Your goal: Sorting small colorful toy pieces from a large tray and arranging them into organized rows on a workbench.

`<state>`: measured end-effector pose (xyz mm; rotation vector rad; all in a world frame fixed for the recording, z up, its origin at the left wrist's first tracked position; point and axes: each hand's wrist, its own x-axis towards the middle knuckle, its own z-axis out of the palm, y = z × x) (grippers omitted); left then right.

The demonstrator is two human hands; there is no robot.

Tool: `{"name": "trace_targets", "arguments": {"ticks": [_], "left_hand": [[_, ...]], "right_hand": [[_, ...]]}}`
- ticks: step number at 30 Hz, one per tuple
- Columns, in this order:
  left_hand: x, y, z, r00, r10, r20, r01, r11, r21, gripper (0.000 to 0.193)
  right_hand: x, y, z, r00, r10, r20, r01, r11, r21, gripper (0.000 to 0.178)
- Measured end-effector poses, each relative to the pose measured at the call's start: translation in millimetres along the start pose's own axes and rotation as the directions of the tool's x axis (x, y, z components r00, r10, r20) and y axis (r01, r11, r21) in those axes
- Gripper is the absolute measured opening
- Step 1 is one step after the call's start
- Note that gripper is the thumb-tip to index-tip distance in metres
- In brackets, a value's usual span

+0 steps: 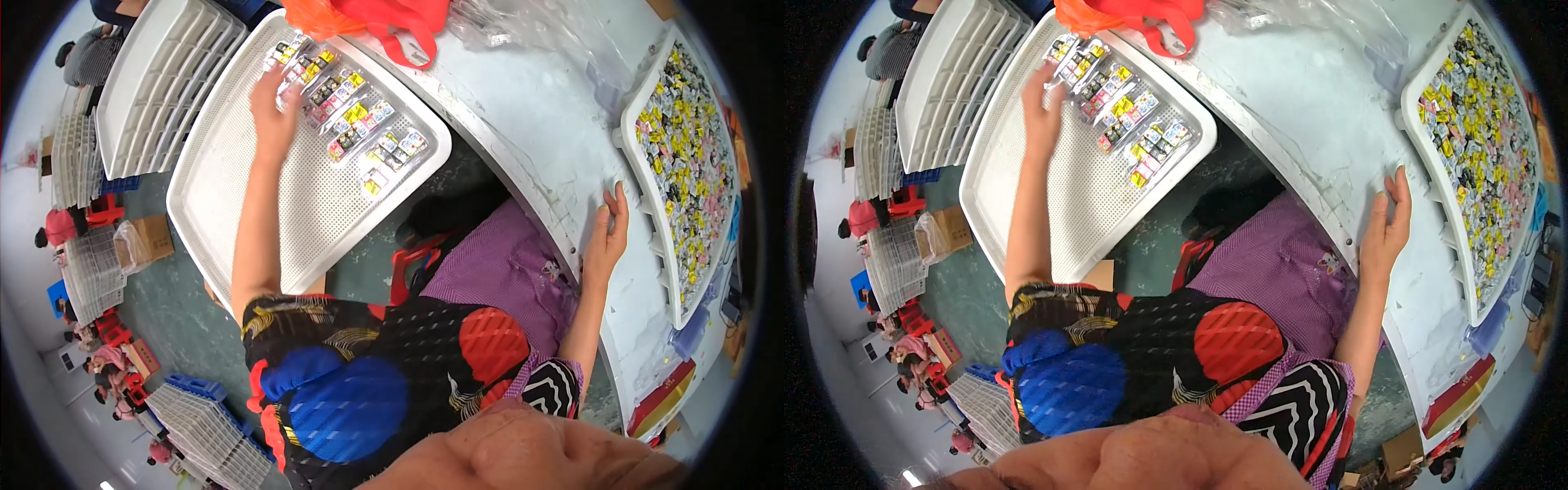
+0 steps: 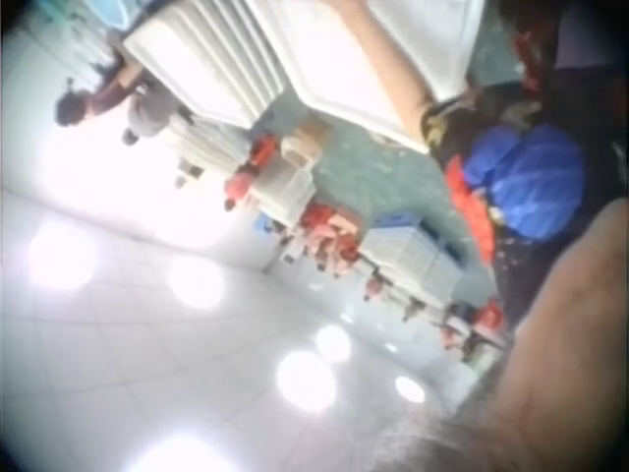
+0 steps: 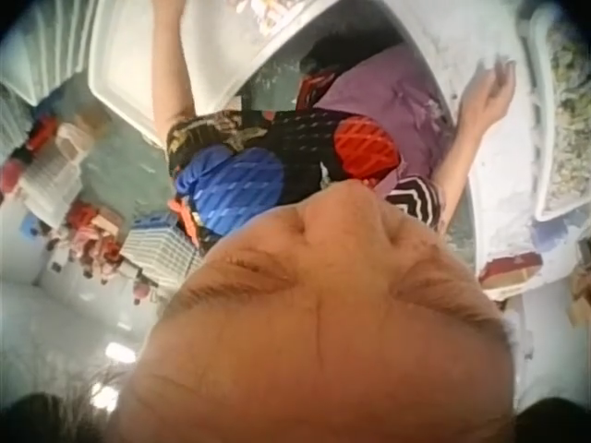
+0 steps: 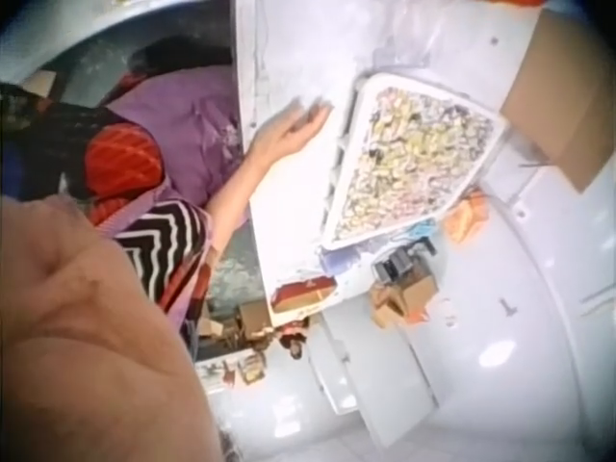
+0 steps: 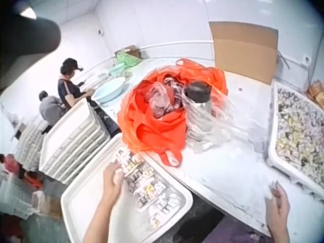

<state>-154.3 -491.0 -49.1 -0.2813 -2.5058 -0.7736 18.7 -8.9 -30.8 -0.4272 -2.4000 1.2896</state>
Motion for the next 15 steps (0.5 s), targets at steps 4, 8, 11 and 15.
{"name": "trace_targets", "arguments": {"ticks": [4,8,11,15], "left_hand": [[-51,80,17,0.951,0.16,0.263,-0.219,0.953,0.21,0.054],[-75,87,32,0.921,0.073,0.382,-0.197,0.934,0.297,0.061],[-81,83,38,0.925,0.012,0.38,-0.134,0.946,0.296,0.063],[-74,94,34,0.918,-0.022,0.395,-0.104,0.95,0.295,0.06]], "right_hand": [[-2,4,-3,0.999,0.042,-0.013,-0.042,0.999,-0.009,0.043],[0,3,-2,1.0,0.0,-0.011,0.001,0.999,0.038,0.043],[0,-1,-1,1.0,0.024,-0.013,-0.023,0.998,0.056,0.043],[0,0,-2,0.996,0.083,-0.013,-0.082,0.995,0.059,0.042]]}}
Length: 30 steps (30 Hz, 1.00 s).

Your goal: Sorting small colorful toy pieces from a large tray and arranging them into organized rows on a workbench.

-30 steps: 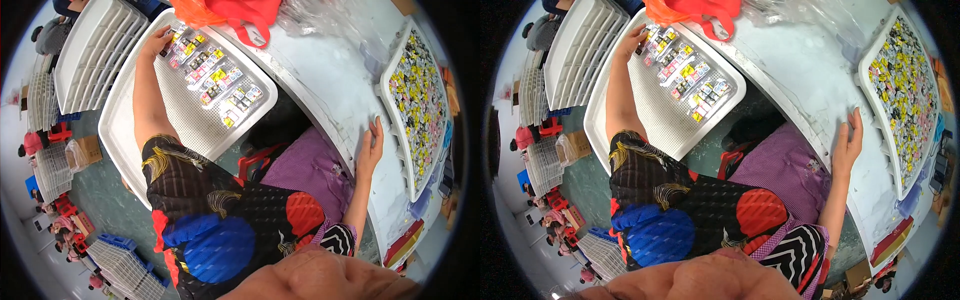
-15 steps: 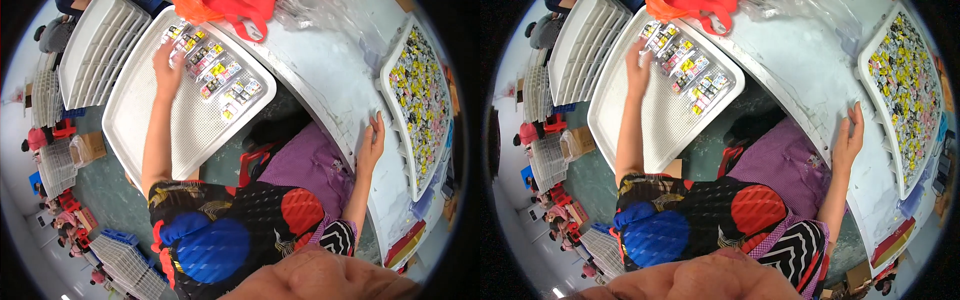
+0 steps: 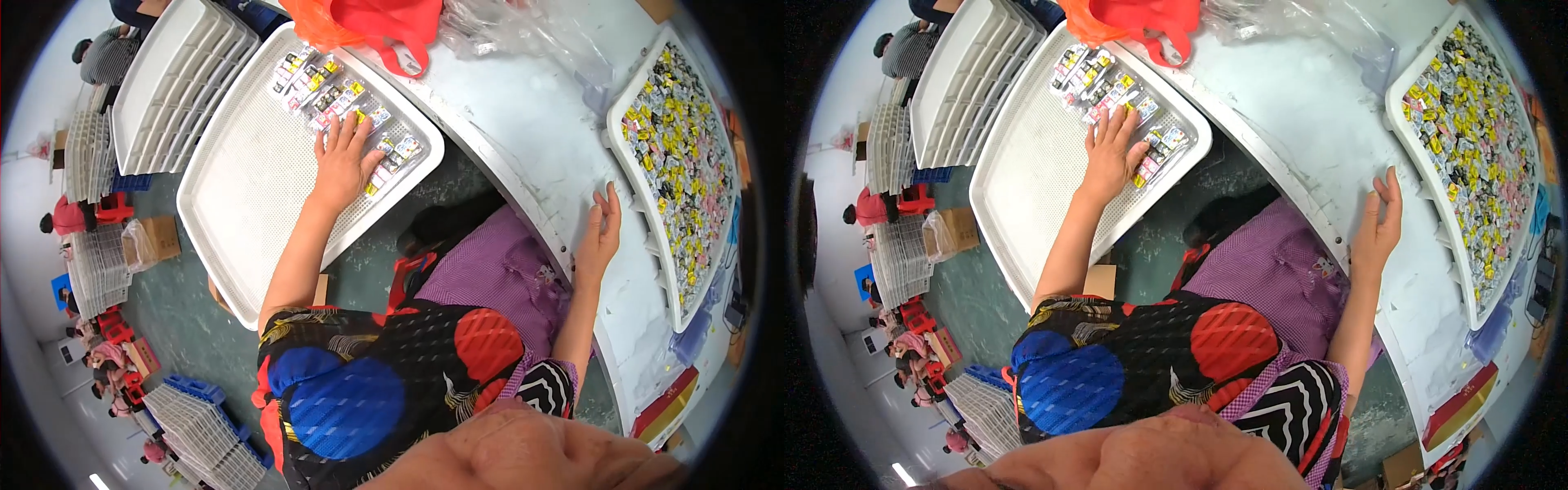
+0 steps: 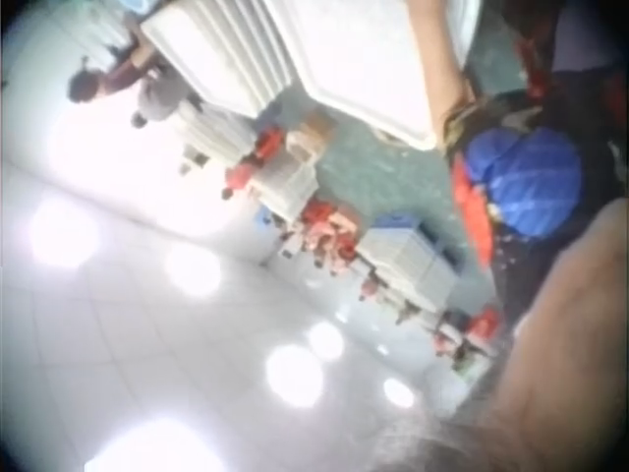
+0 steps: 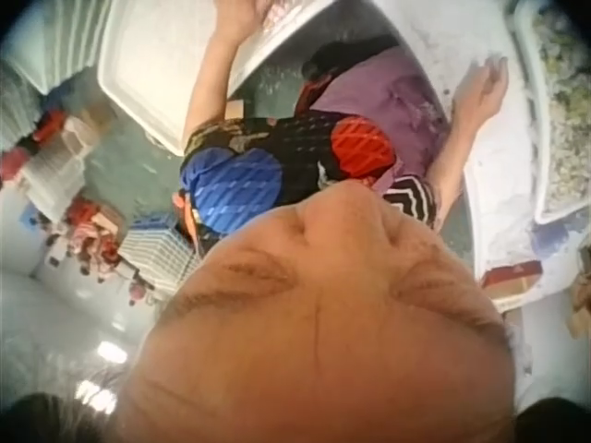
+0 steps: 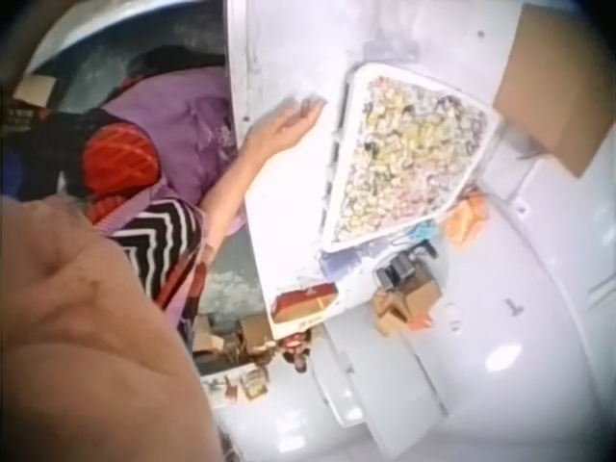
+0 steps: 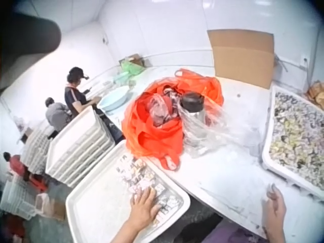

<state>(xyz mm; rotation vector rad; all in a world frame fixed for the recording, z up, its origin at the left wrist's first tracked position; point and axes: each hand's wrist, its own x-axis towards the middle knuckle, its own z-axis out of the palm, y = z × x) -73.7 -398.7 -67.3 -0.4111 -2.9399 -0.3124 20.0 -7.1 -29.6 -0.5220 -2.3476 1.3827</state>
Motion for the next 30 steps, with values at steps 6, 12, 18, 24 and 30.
{"name": "trace_targets", "arguments": {"ticks": [6,12,18,24,30], "left_hand": [[32,70,-39,0.98,0.187,-0.072,-0.199,0.95,-0.24,0.055],[81,176,-41,0.84,0.506,-0.196,-0.537,0.726,-0.43,0.051],[180,246,11,0.909,0.387,-0.155,-0.41,0.759,-0.506,0.041],[245,296,65,0.961,0.266,-0.072,-0.273,0.88,-0.39,0.061],[276,232,85,0.92,0.39,0.036,-0.372,0.899,-0.231,0.032]], "right_hand": [[-3,6,-7,0.994,-0.111,-0.018,0.111,0.994,-0.018,0.045],[-6,11,-1,0.98,-0.197,0.021,0.197,0.978,-0.062,0.045],[-6,6,-3,0.978,-0.207,-0.009,0.207,0.978,-0.022,0.043],[-5,16,-12,0.967,-0.247,-0.055,0.242,0.967,-0.083,0.042],[-3,22,-6,0.945,-0.297,-0.137,0.279,0.951,-0.134,0.04]]}}
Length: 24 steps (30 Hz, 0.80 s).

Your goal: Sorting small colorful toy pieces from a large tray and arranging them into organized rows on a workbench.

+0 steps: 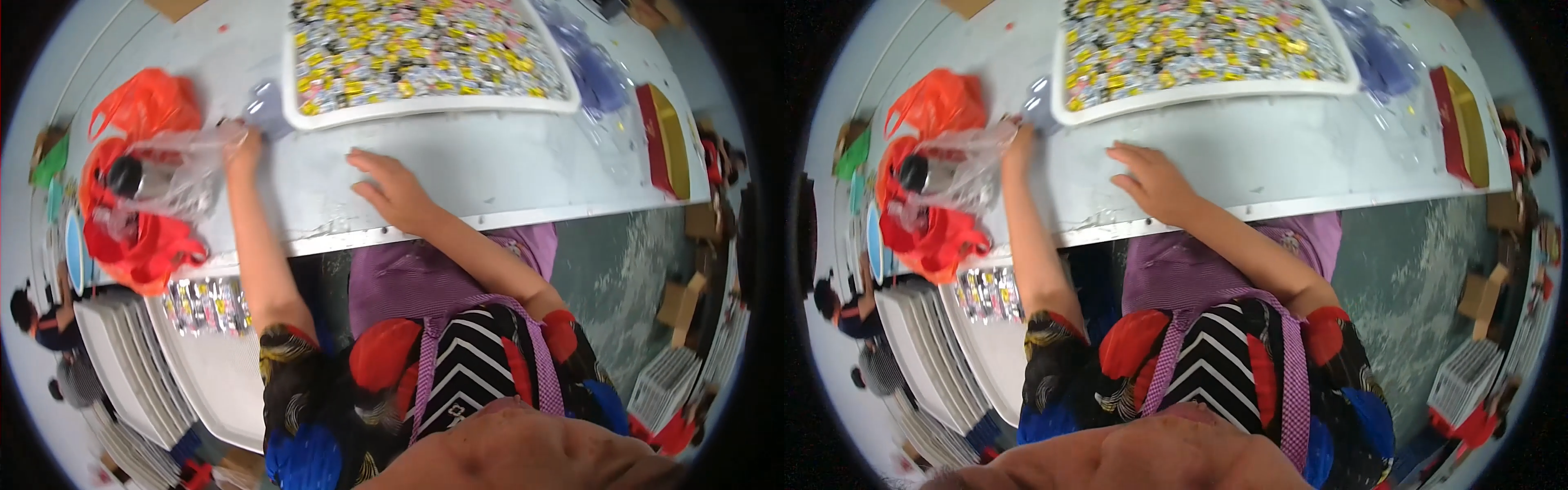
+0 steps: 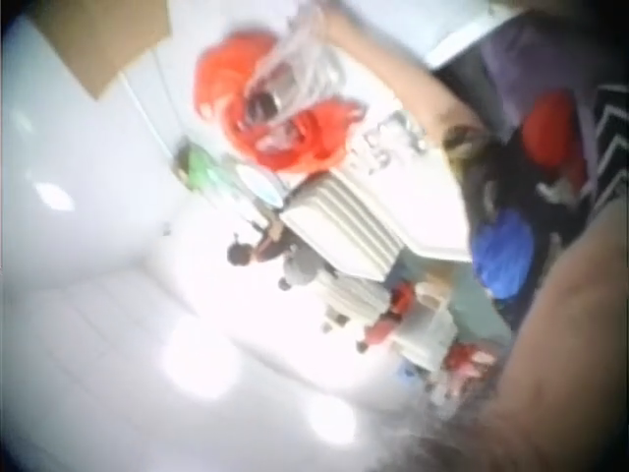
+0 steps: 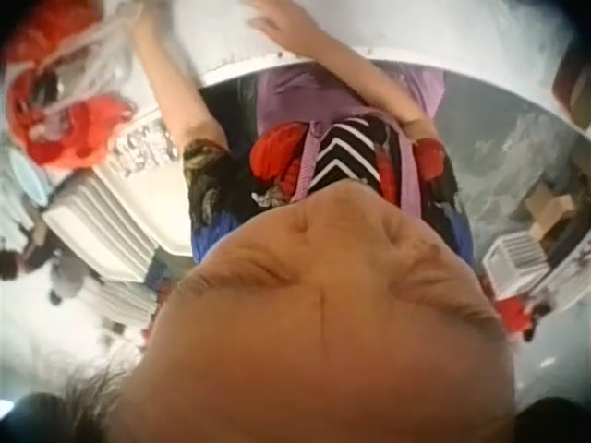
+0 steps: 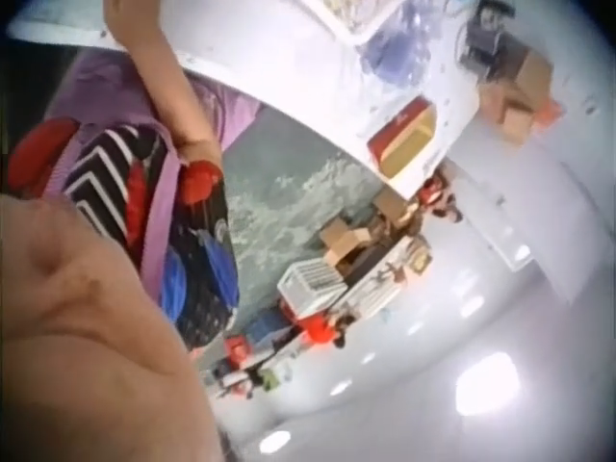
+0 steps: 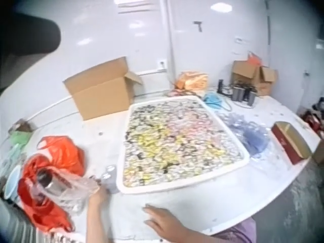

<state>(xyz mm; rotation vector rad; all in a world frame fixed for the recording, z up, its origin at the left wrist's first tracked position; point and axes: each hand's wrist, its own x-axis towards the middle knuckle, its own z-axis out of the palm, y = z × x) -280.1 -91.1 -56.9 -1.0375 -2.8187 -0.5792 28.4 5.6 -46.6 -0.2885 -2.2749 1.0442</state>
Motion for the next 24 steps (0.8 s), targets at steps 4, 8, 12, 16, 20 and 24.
{"name": "trace_targets", "arguments": {"ticks": [4,8,12,16,20,24], "left_hand": [[-53,-22,-29,0.99,-0.141,0.003,0.129,0.903,-0.41,0.028],[-107,4,-62,0.956,-0.199,0.216,0.289,0.77,-0.569,0.028],[-157,75,-62,0.937,-0.219,0.273,0.349,0.543,-0.764,0.028],[-178,107,-57,0.947,-0.192,0.257,0.317,0.431,-0.845,0.027],[-192,149,-48,0.966,-0.142,0.215,0.254,0.377,-0.891,0.029],[-198,169,-27,0.979,0.064,0.192,0.164,0.311,-0.936,0.035]], "right_hand": [[5,-4,5,0.999,0.038,0.009,-0.039,0.991,0.126,0.041],[5,-12,6,0.984,0.18,0.015,-0.17,0.894,0.415,0.046],[4,-16,-3,0.966,0.256,0.039,-0.247,0.865,0.436,0.071],[-2,-17,-8,0.911,0.392,0.128,-0.408,0.81,0.421,0.077],[-12,-3,-24,0.833,0.553,0.02,-0.437,0.635,0.637,0.057],[-21,10,-65,0.803,0.594,0.043,-0.505,0.641,0.578,0.035]]}}
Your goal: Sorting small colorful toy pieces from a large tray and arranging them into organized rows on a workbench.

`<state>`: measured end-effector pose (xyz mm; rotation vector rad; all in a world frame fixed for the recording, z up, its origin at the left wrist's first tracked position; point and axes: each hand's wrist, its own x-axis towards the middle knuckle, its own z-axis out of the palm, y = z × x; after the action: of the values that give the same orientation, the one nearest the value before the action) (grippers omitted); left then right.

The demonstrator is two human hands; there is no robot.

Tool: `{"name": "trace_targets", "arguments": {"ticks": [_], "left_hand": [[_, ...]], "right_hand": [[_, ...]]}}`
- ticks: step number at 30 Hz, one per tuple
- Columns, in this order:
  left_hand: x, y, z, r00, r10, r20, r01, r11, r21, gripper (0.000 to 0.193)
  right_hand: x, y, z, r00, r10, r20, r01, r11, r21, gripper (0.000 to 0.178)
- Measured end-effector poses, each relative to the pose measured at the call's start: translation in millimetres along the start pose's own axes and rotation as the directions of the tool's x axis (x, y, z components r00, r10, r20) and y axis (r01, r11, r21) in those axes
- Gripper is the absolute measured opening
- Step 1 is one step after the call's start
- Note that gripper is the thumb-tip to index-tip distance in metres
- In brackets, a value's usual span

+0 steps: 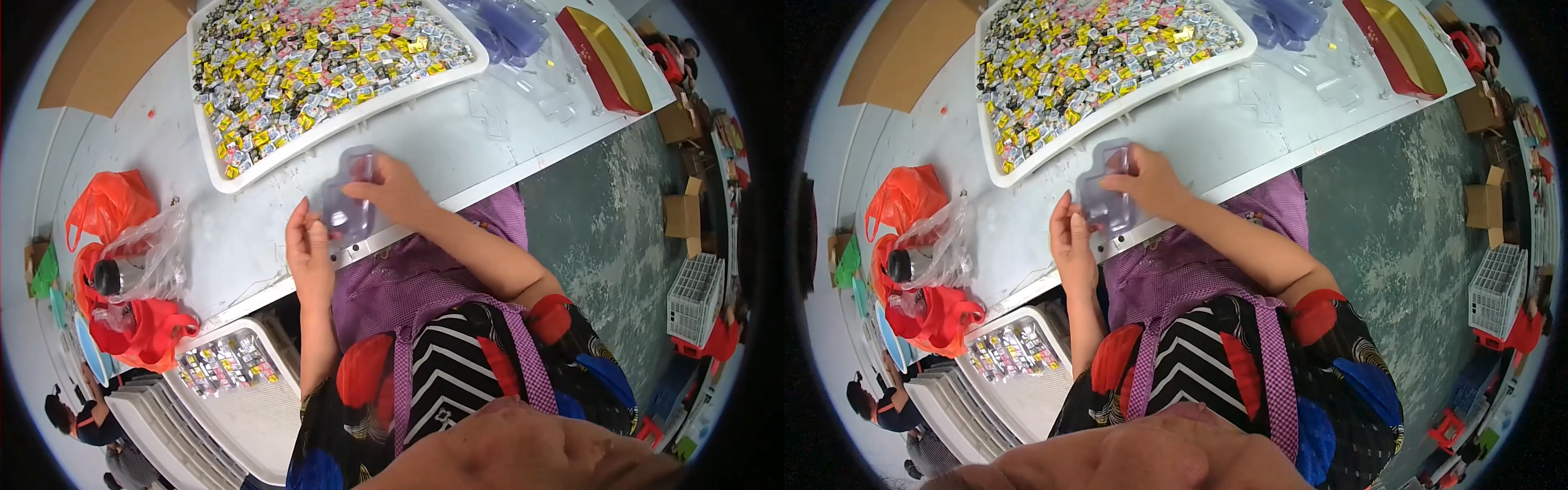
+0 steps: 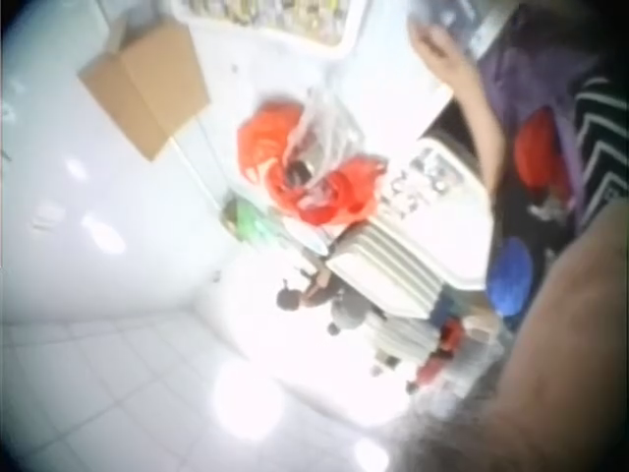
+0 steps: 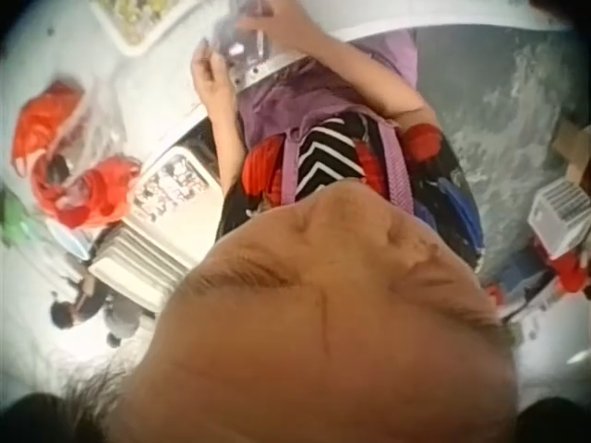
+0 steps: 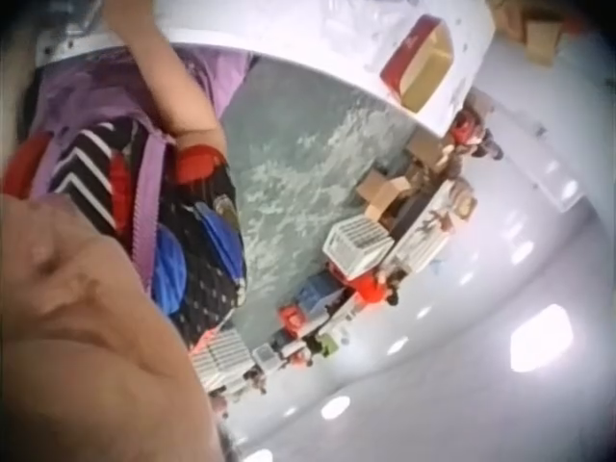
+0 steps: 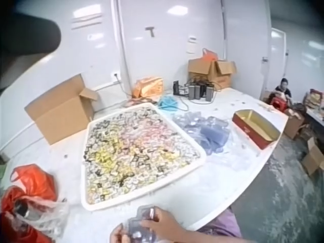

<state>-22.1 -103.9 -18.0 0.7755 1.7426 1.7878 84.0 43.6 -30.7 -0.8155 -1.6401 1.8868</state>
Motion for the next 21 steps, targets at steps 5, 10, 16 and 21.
{"name": "trace_targets", "arguments": {"ticks": [5,10,16,21], "left_hand": [[3,13,31,0.923,-0.244,0.299,0.249,0.968,0.021,0.03],[2,13,48,0.954,-0.2,0.223,0.17,0.974,0.148,0.02],[-6,12,56,0.914,-0.206,0.349,0.18,0.978,0.106,0.029],[-3,16,65,0.902,-0.24,0.36,0.204,0.97,0.133,0.038]], "right_hand": [[-24,-41,-24,0.994,-0.102,-0.048,0.096,0.99,-0.104,0.03],[-44,-43,-25,0.963,-0.192,-0.188,0.175,0.979,-0.101,0.018],[-45,-39,-43,0.973,-0.187,-0.132,0.129,0.925,-0.358,0.015],[-49,-34,-47,0.939,-0.336,-0.071,0.267,0.846,-0.462,0.01]]}}
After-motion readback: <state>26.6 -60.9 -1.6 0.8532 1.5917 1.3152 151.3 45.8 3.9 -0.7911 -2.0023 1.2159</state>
